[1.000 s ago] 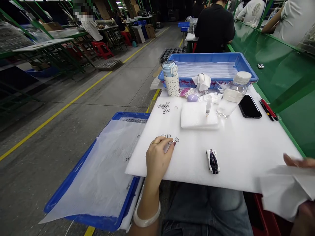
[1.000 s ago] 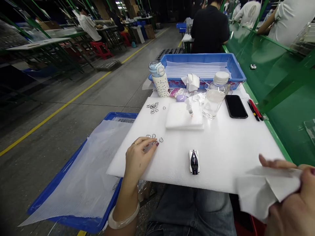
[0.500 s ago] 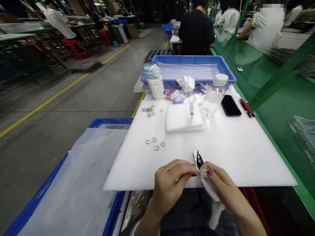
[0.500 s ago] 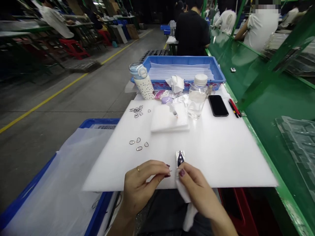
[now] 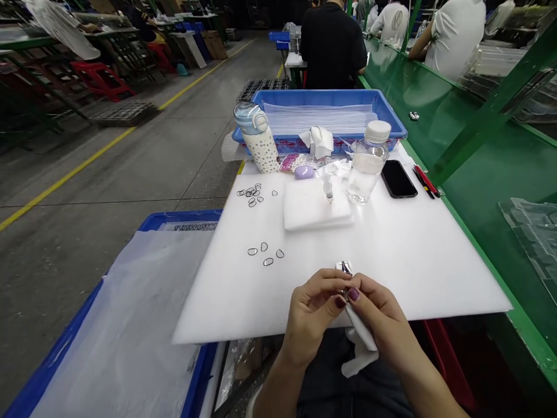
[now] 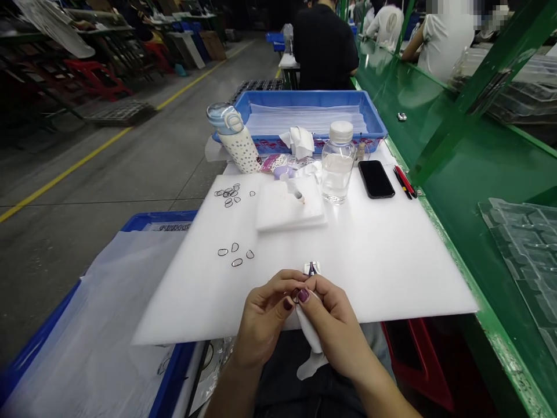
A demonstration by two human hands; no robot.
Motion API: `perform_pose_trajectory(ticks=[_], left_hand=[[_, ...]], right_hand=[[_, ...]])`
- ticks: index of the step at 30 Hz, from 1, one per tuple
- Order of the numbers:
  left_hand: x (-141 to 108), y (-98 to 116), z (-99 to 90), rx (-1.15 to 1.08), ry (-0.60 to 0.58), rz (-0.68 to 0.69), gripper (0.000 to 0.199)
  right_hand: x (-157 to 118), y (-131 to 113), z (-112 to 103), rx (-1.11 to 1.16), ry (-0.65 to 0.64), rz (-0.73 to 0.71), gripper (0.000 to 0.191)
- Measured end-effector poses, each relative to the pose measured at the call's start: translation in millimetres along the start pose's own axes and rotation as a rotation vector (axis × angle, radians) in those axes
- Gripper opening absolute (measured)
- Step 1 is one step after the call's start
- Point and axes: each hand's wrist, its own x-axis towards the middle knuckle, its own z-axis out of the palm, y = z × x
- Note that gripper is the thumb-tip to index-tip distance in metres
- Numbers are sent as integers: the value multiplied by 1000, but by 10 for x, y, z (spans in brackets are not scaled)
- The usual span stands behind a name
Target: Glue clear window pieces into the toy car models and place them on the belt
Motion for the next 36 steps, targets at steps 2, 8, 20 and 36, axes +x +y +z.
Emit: perform_pose_trajectory(ticks=[2, 8, 20, 36], left_hand=[[-1, -6, -14, -103, 17, -41, 10], [2, 13, -103, -375, 61, -209, 15], [3, -10, -120, -373, 108, -229, 21], [-3, 56, -114, -53, 137, -144, 17]], right_hand=[[-3, -6, -26, -30, -15, 0, 40], [-62, -121, -255, -184, 55, -63, 30], [70, -117, -74, -962, 44, -994, 19], [-140, -339, -618, -966, 214, -848, 32]])
